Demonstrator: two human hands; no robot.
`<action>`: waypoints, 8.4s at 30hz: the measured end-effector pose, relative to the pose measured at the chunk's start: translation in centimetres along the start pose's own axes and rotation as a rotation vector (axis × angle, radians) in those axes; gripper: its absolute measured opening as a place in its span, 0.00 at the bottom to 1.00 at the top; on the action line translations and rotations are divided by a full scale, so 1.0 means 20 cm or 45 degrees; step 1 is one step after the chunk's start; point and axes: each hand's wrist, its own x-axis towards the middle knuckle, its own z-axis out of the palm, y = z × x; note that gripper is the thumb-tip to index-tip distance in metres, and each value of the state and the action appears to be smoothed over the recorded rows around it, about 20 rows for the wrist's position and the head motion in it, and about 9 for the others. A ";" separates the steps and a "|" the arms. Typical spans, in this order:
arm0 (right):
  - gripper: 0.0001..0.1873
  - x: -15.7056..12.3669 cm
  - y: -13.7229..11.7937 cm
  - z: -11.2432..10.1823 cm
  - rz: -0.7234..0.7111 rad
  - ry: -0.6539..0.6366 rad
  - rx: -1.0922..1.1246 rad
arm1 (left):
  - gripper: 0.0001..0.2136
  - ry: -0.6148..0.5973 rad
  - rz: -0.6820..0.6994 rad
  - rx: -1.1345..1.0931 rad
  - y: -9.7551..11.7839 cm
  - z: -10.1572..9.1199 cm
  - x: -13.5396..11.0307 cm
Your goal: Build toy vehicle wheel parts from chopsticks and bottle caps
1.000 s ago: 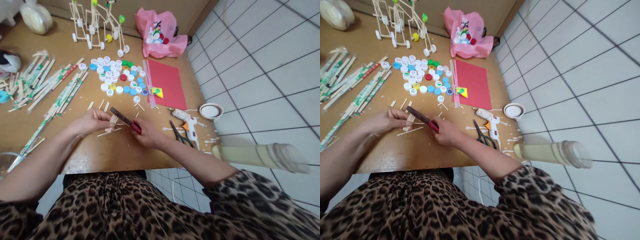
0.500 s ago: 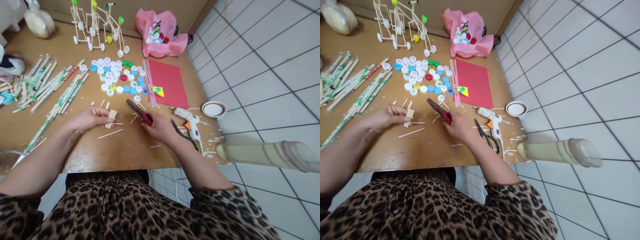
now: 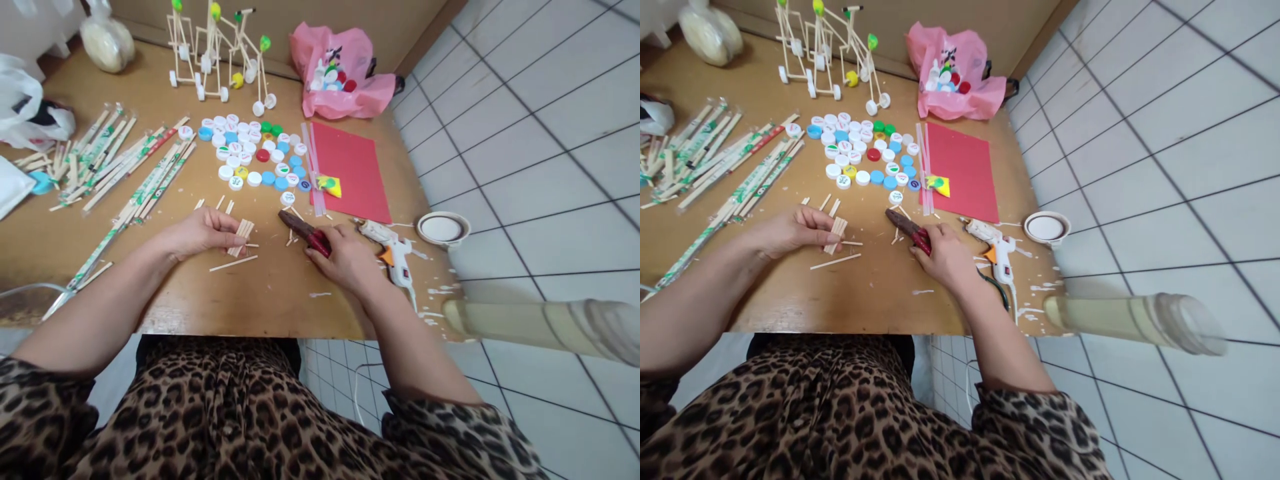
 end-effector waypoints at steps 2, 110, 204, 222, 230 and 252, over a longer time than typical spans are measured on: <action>0.22 0.00 0.01 0.01 -0.013 0.030 -0.006 | 0.07 -0.004 0.006 -0.008 -0.01 0.00 0.00; 0.29 0.23 -0.41 0.20 -0.725 0.658 0.625 | 0.14 0.268 0.024 -0.201 -0.01 0.06 -0.01; 0.25 0.28 -0.33 0.25 -0.569 0.648 0.618 | 0.23 0.957 -0.699 1.662 0.16 -0.13 -0.09; 0.24 0.28 -0.33 0.26 -0.567 0.639 0.647 | 0.16 0.890 -0.644 1.555 0.17 -0.11 -0.10; 0.23 0.27 -0.34 0.25 -0.541 0.615 0.643 | 0.13 0.841 -0.625 1.624 0.14 -0.14 -0.08; 0.20 0.27 -0.34 0.23 -0.574 0.568 0.592 | 0.19 0.903 -0.633 1.595 0.16 -0.11 -0.08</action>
